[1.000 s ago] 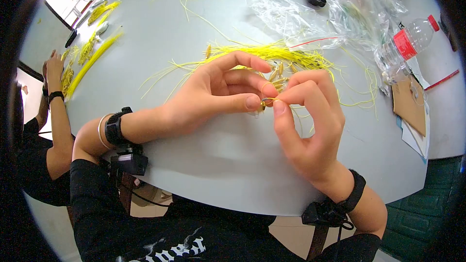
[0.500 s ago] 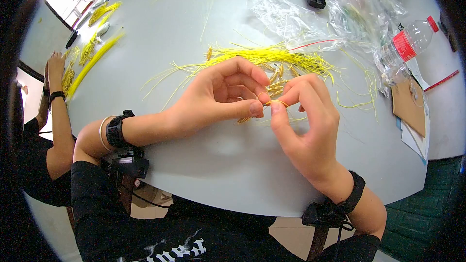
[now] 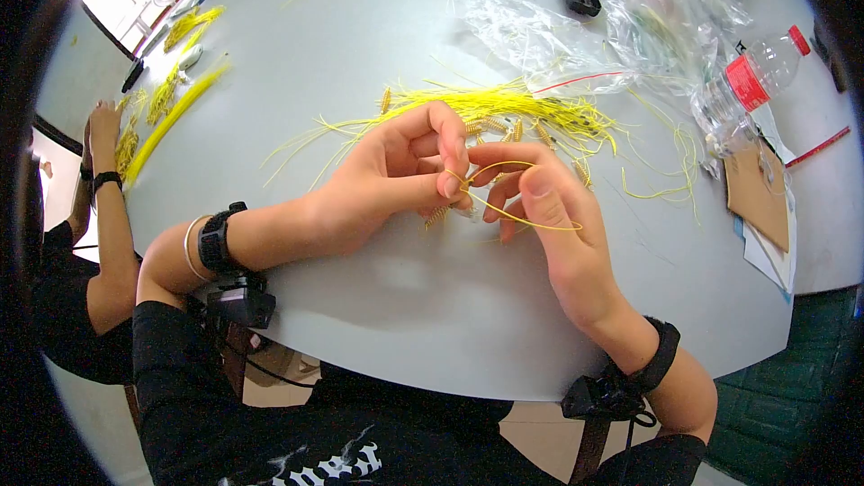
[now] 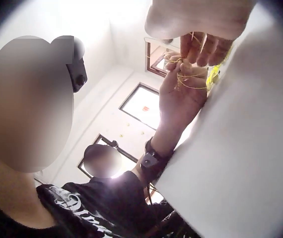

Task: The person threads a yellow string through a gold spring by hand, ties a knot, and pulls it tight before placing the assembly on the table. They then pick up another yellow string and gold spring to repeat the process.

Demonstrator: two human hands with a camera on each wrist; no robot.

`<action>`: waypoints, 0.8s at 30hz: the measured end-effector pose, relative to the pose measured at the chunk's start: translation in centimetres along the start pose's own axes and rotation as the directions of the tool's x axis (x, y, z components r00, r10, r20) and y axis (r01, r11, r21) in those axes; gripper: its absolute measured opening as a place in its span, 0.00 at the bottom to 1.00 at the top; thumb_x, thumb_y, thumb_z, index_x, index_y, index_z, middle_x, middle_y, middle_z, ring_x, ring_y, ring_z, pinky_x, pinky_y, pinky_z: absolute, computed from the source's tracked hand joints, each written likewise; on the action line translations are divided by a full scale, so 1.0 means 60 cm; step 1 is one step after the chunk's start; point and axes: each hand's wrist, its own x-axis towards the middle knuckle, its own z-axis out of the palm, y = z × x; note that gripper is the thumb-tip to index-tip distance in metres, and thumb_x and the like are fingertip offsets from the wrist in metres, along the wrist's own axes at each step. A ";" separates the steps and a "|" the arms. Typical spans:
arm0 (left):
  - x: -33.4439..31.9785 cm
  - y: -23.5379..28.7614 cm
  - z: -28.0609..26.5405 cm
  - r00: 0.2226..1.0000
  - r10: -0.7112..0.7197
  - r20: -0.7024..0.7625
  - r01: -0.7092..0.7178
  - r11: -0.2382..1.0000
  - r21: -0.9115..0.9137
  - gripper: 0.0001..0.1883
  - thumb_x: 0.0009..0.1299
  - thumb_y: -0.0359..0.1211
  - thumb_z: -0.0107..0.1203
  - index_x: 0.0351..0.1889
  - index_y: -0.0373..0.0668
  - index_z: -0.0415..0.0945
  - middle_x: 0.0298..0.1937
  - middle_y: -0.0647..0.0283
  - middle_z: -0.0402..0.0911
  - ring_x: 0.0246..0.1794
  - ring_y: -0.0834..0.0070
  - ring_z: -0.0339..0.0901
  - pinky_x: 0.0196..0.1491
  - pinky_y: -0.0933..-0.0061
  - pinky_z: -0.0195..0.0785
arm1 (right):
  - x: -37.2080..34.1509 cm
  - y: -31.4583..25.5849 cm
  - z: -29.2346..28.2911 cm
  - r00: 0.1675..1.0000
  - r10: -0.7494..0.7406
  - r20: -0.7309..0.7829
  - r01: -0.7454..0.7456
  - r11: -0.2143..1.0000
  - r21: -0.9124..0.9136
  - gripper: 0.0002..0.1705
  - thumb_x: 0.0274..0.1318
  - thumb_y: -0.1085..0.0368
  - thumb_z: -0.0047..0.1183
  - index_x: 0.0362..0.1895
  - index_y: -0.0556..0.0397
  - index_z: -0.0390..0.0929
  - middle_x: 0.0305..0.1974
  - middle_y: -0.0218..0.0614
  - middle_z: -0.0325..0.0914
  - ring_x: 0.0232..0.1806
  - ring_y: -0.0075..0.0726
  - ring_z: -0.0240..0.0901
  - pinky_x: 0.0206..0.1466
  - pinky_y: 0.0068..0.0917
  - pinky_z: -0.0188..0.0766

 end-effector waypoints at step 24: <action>0.001 0.010 0.008 0.991 -0.089 -0.104 0.100 0.989 0.106 0.27 0.64 0.27 0.55 0.60 0.44 0.58 0.39 0.68 0.75 0.36 0.85 0.71 0.37 0.85 0.63 | -0.002 -0.009 -0.015 0.997 -0.072 -0.029 0.078 0.886 0.457 0.06 0.62 0.63 0.39 0.39 0.51 0.63 0.23 0.28 0.62 0.26 0.24 0.63 0.26 0.20 0.62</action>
